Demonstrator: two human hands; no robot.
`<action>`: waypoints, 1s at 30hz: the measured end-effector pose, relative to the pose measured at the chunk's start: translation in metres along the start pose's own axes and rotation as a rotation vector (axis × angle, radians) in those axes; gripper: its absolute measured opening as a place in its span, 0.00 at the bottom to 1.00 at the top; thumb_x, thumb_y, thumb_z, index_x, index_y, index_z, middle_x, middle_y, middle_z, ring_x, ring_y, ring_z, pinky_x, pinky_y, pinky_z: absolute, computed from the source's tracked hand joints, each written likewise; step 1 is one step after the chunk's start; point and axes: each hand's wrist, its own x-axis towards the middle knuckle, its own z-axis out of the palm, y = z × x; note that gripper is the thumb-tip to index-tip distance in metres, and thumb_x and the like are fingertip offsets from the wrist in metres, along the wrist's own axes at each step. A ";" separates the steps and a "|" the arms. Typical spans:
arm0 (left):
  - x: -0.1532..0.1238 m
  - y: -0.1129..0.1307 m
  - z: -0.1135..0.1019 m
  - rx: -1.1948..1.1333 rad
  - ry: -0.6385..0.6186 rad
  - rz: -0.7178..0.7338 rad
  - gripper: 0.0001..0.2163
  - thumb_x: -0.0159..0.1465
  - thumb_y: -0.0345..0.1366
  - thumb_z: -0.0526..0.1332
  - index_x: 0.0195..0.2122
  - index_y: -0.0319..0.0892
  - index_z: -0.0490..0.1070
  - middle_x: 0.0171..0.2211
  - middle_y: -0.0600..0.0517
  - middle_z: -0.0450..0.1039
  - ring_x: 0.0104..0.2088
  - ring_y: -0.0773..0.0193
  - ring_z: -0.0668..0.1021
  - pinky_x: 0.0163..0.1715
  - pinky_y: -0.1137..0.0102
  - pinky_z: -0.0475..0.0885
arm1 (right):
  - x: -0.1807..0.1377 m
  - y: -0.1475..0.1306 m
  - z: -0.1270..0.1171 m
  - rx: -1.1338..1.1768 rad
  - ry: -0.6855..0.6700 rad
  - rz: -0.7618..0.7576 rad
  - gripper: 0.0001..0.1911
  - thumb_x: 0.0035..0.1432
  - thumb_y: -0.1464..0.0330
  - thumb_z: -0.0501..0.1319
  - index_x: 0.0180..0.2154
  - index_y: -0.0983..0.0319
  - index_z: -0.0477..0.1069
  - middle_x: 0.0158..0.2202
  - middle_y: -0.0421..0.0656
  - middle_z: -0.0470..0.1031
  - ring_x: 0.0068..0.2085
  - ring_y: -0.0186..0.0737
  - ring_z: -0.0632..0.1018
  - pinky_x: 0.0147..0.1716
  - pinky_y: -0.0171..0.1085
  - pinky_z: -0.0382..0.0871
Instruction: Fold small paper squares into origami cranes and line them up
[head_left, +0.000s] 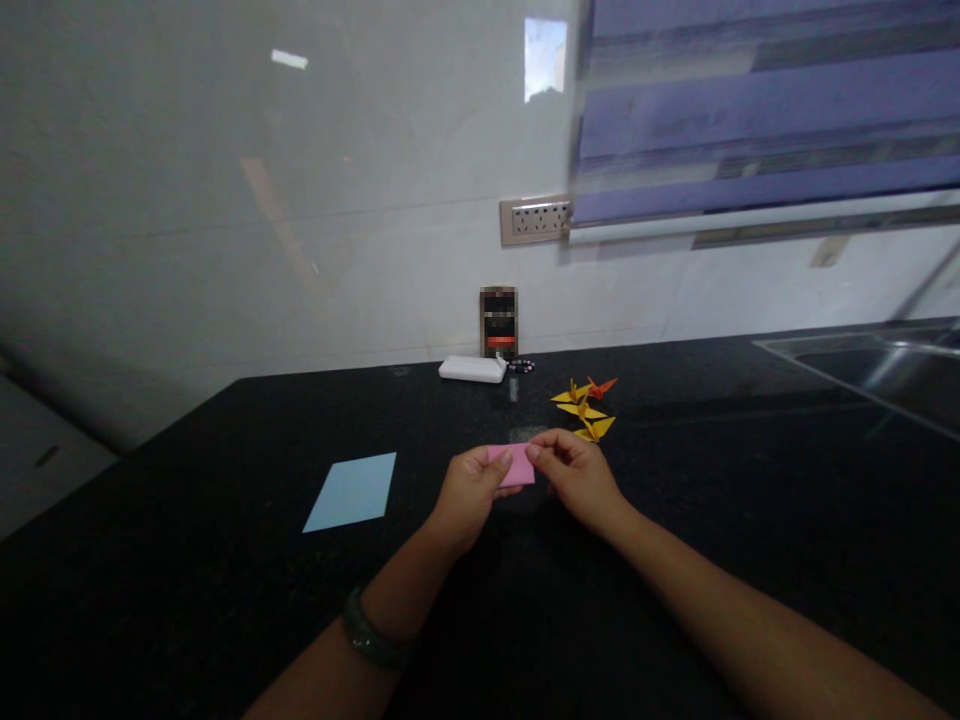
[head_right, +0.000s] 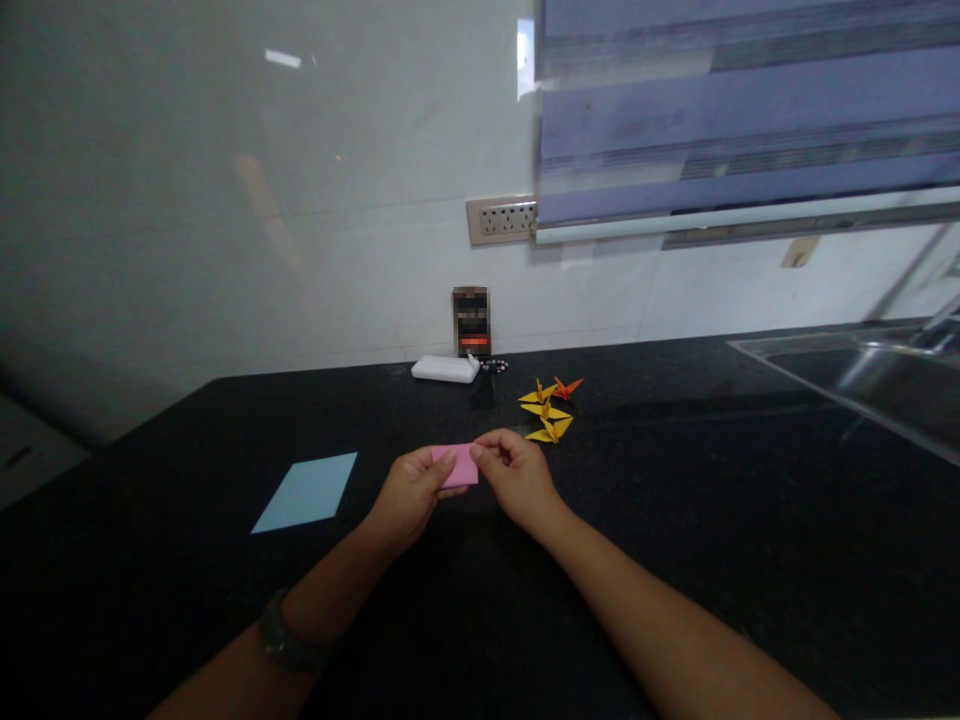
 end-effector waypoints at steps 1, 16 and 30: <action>0.000 0.001 0.000 0.009 -0.003 -0.005 0.14 0.51 0.40 0.62 0.33 0.33 0.73 0.30 0.45 0.75 0.30 0.63 0.75 0.31 0.69 0.70 | 0.000 0.000 0.000 -0.001 -0.003 0.010 0.11 0.47 0.61 0.58 0.26 0.63 0.66 0.19 0.36 0.64 0.17 0.27 0.62 0.16 0.29 0.55; -0.001 0.009 -0.005 0.366 -0.004 0.042 0.10 0.48 0.39 0.63 0.20 0.36 0.73 0.15 0.54 0.67 0.18 0.71 0.66 0.20 0.75 0.57 | 0.003 0.000 -0.008 0.023 -0.162 0.081 0.10 0.47 0.63 0.59 0.24 0.64 0.64 0.17 0.34 0.61 0.17 0.26 0.61 0.15 0.28 0.52; 0.003 0.010 -0.009 -0.127 0.095 -0.101 0.08 0.43 0.34 0.67 0.19 0.35 0.71 0.17 0.52 0.69 0.19 0.71 0.70 0.22 0.75 0.63 | 0.007 0.005 -0.013 -0.110 -0.208 -0.091 0.20 0.55 0.55 0.50 0.24 0.64 0.67 0.18 0.35 0.58 0.19 0.29 0.62 0.18 0.30 0.56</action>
